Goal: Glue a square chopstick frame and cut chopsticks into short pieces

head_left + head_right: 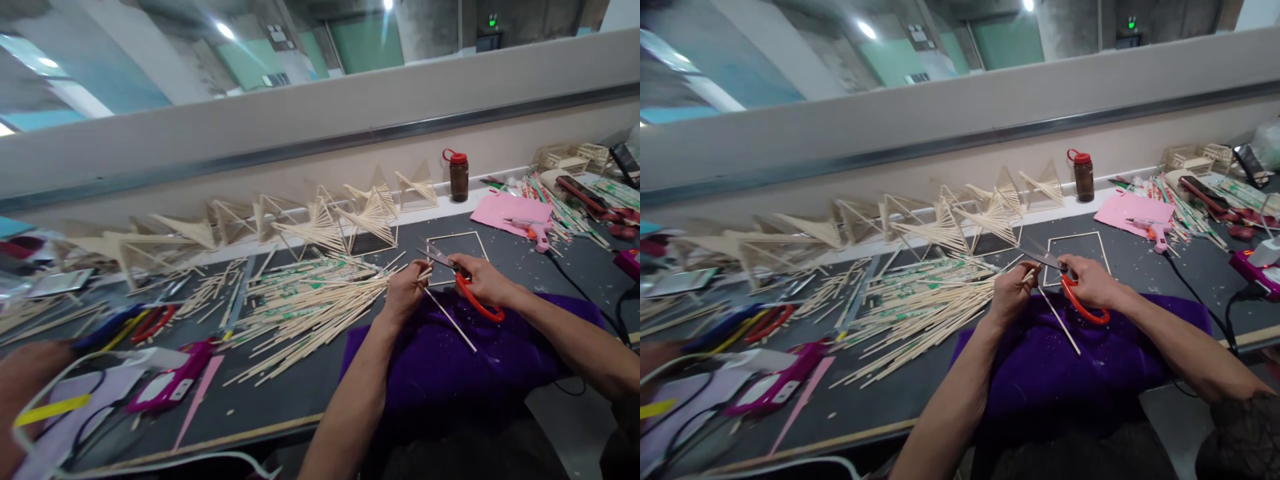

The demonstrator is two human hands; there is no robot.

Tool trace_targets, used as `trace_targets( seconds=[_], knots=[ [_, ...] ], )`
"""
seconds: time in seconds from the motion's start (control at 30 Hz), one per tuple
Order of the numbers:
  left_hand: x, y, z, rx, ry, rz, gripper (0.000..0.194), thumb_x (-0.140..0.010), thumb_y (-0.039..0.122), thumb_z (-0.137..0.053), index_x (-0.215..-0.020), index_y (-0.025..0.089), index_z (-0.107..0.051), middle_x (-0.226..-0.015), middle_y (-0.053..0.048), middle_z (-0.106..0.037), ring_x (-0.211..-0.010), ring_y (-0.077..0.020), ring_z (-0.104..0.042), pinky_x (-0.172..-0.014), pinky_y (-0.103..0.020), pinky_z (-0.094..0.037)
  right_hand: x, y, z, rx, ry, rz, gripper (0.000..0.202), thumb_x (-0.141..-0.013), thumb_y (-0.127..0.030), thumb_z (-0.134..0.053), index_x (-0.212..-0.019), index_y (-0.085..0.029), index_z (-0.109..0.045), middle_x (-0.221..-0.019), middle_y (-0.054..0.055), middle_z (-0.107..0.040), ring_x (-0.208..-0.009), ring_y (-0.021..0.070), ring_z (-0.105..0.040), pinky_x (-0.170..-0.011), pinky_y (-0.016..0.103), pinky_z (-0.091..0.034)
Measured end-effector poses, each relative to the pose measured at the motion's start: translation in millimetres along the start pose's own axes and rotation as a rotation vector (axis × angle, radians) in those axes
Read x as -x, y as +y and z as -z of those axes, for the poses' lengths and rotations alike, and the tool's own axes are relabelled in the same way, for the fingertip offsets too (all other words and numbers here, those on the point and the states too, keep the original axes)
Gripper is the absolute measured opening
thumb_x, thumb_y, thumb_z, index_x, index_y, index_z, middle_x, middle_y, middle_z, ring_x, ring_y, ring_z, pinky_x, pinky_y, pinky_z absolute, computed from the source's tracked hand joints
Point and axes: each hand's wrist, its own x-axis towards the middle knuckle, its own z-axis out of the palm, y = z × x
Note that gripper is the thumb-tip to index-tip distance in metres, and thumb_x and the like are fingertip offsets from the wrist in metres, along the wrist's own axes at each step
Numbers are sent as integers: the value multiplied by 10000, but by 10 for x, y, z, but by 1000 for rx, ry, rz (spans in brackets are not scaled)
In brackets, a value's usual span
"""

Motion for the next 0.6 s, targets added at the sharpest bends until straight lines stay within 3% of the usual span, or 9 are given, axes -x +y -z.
trace_targets(
  seconds=[0.27,0.6],
  knots=[
    [10,1,-11,18,-15,16,182,-798,105,-544,-929,200,-627,-819,-22,-707,-715,-141,-648,-698,-246,-495,6,22,-41,-9,31,7,455,-697,-162,-519,-1149,-190,-565,-802,-7,-608,-648,129,-504,-624,249,-393],
    [14,9,-23,32,-4,39,102,-857,203,-546,-921,190,-624,-795,-18,-708,-683,-131,-650,-658,-229,-478,6,37,-70,-17,6,28,448,-731,-181,-525,-1178,-203,-546,-807,-15,-618,-668,140,-525,-649,267,-410]
  ],
)
